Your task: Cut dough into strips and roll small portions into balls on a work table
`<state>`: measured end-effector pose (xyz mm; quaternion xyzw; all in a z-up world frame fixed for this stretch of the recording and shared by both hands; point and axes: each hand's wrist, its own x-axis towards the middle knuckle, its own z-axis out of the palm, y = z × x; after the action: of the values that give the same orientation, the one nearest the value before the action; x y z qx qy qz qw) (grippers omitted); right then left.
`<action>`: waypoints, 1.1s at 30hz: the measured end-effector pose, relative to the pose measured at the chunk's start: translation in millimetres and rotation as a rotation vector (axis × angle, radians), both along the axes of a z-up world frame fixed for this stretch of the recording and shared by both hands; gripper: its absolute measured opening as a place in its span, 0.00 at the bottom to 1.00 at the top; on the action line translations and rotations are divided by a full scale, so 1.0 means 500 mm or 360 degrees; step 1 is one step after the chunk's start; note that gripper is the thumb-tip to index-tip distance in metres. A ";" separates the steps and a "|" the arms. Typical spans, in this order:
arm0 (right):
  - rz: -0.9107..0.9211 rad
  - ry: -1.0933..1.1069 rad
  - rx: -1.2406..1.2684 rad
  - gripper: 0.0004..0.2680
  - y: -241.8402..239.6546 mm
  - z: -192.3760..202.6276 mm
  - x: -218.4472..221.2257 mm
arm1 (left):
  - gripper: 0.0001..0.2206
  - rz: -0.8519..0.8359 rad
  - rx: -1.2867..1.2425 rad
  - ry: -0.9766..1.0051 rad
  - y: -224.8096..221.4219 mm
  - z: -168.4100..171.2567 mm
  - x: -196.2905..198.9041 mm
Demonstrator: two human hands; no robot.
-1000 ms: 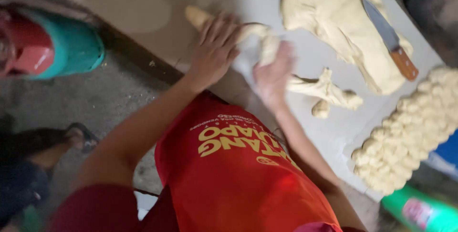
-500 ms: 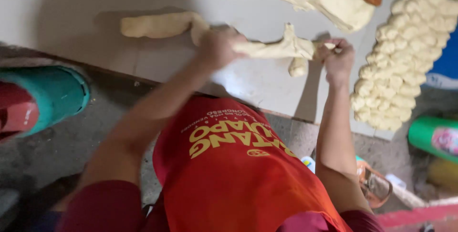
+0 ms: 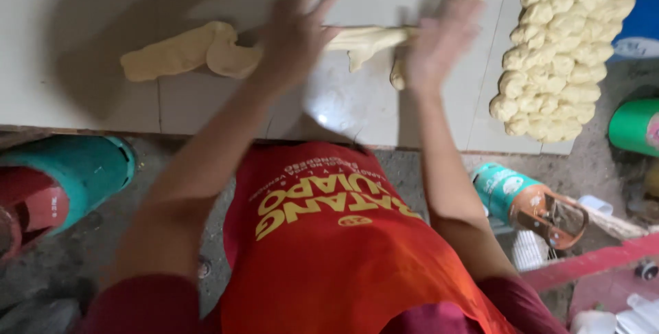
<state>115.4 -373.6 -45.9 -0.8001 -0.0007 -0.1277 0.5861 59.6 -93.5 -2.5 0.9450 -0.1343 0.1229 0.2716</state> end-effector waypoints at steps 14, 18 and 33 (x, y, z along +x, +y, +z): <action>0.0678 0.0682 -0.1797 0.36 -0.040 0.048 -0.298 | 0.30 -0.0096 0.0189 0.0186 -0.106 0.015 -0.138; 0.0701 -0.0280 -0.0792 0.12 -0.036 0.107 -0.196 | 0.36 -0.0022 0.0298 0.0280 -0.143 -0.033 -0.094; 0.0572 0.0017 -0.2036 0.27 -0.037 0.057 0.062 | 0.31 0.0341 0.0503 0.0221 -0.176 -0.027 -0.058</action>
<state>146.5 -392.0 -17.6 -0.9783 -0.2069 0.0014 0.0078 30.5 -181.5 -16.1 0.9910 -0.0317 0.0629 0.1138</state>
